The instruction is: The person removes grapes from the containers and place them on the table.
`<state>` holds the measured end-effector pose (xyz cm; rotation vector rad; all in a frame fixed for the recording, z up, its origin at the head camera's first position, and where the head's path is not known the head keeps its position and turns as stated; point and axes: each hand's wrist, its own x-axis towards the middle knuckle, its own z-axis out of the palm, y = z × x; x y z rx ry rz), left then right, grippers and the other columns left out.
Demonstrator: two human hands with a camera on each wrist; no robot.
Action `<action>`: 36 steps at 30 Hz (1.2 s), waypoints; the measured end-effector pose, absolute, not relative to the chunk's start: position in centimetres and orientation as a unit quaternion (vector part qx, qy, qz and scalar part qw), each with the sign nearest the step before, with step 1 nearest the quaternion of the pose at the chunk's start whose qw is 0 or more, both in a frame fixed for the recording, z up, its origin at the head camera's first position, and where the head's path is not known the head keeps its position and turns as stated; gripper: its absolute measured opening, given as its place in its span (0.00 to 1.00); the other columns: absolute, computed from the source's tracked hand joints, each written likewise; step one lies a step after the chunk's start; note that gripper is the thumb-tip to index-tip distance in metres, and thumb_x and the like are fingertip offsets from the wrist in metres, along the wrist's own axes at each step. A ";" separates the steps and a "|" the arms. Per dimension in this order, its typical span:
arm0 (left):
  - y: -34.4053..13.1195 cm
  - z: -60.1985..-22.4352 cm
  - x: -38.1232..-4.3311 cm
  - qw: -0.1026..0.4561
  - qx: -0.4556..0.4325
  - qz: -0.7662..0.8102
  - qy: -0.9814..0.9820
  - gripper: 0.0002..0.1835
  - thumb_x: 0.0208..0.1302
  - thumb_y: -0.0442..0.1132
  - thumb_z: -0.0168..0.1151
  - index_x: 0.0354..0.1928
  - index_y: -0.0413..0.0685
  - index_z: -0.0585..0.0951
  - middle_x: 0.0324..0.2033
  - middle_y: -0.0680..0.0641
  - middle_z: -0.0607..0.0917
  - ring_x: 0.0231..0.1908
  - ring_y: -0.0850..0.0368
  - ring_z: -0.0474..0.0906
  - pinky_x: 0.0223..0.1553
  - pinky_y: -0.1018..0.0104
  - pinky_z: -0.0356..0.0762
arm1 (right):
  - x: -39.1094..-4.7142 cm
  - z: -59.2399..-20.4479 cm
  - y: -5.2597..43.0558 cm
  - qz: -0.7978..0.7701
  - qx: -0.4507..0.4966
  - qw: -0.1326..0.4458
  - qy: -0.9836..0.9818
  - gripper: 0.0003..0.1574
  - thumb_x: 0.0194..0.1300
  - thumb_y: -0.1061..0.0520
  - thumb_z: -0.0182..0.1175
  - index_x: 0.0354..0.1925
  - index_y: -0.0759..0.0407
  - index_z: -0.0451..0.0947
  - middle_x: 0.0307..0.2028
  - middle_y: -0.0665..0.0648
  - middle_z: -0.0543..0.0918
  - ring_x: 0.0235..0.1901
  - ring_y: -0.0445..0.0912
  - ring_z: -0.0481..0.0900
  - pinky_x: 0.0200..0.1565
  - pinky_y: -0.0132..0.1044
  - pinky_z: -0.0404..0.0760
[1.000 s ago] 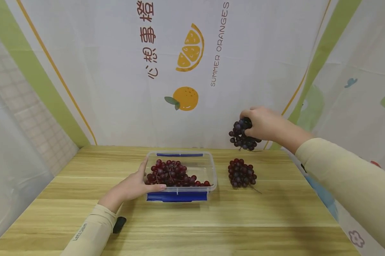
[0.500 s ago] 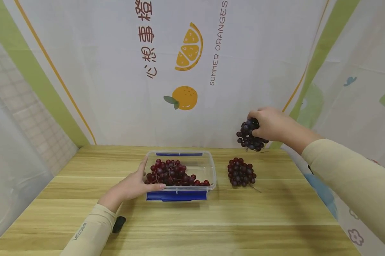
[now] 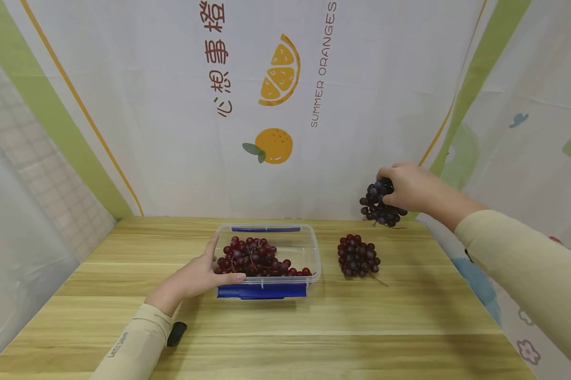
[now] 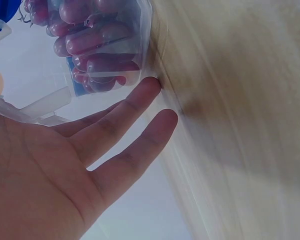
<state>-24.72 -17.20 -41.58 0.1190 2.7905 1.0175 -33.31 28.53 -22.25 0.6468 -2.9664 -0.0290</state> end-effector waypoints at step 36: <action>-17.1 -41.5 -24.6 0.084 0.039 0.342 0.935 0.78 0.50 0.82 0.70 0.86 0.61 0.28 0.78 0.26 0.65 0.73 0.26 0.72 0.69 0.28 0.73 | -34.6 -23.1 32.8 -0.031 0.182 0.045 -0.982 0.32 0.64 0.60 0.72 0.62 0.72 0.77 0.53 0.78 0.85 0.50 0.70 0.86 0.47 0.63 0.85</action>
